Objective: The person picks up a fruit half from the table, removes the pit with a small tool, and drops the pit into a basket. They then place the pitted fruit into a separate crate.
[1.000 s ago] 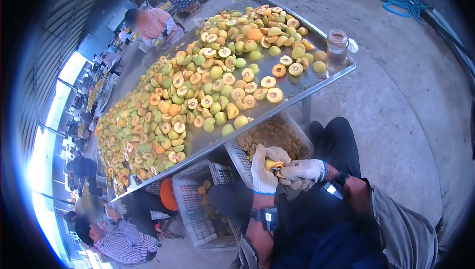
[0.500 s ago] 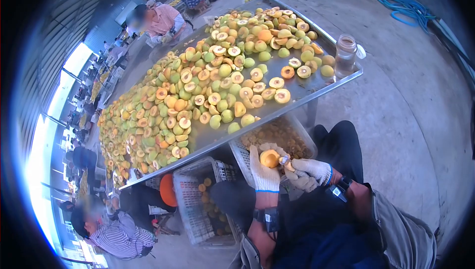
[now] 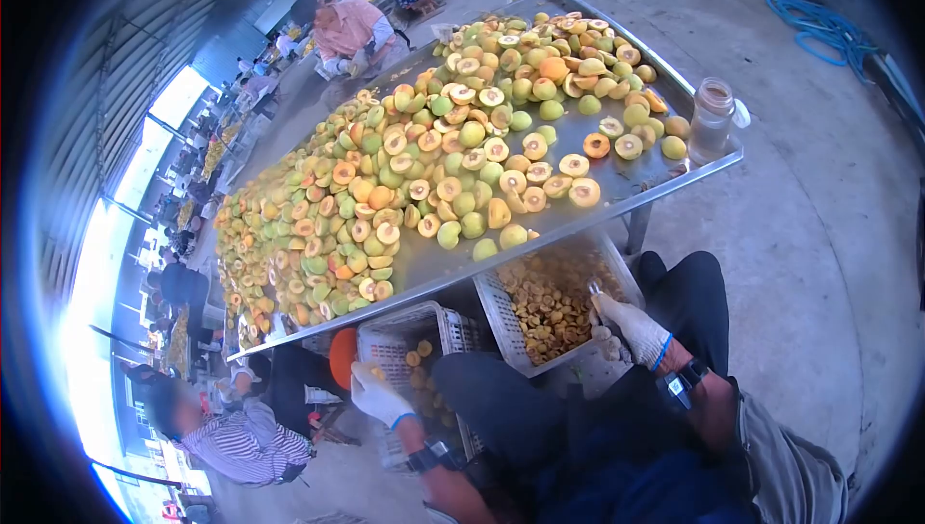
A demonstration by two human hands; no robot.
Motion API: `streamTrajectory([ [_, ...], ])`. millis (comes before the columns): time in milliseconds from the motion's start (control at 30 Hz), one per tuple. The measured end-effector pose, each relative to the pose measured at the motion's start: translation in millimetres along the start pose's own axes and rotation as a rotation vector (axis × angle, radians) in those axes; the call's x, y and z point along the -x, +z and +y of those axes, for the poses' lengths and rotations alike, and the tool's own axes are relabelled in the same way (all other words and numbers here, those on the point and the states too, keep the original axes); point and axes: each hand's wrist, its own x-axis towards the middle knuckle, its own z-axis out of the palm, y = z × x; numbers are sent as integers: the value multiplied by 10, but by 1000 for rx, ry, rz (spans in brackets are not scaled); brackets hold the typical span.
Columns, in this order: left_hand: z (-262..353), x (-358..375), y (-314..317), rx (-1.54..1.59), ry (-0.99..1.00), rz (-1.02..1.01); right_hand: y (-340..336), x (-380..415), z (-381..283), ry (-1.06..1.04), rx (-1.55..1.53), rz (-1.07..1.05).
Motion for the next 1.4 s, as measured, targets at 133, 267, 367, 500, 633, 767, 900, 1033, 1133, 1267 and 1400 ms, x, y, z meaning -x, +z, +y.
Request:
streamTrajectory([
  [133,-968,-161,-274,-680,255,-17,70,39,-19,9,104,81],
  [267,-714,-45,-27,-919,48,-31,50,29,-70,29,92,128],
  [367,290,103,611,-396,115,-303,69,15,-81,16,169,169],
  [500,633,184,1689,-427,522,-506,87,-49,-38,-14,247,169],
  [633,552,275,2644,-894,450,-737,74,-40,-51,-59,315,194],
  [767,439,250,2934,-1025,491,-852,58,59,-147,-93,389,249],
  [900,425,193,2912,-981,478,-898,-53,-47,-59,-185,307,280],
  [1033,378,288,2758,-727,452,-770,8,45,-88,-255,265,293],
  [1133,537,389,2498,-144,336,-568,-8,76,-60,-249,166,343],
  [1267,757,842,1916,714,-439,-843,39,88,-118,-310,151,279],
  [1400,695,1593,1537,893,-885,-860,197,215,-168,-259,298,242],
])
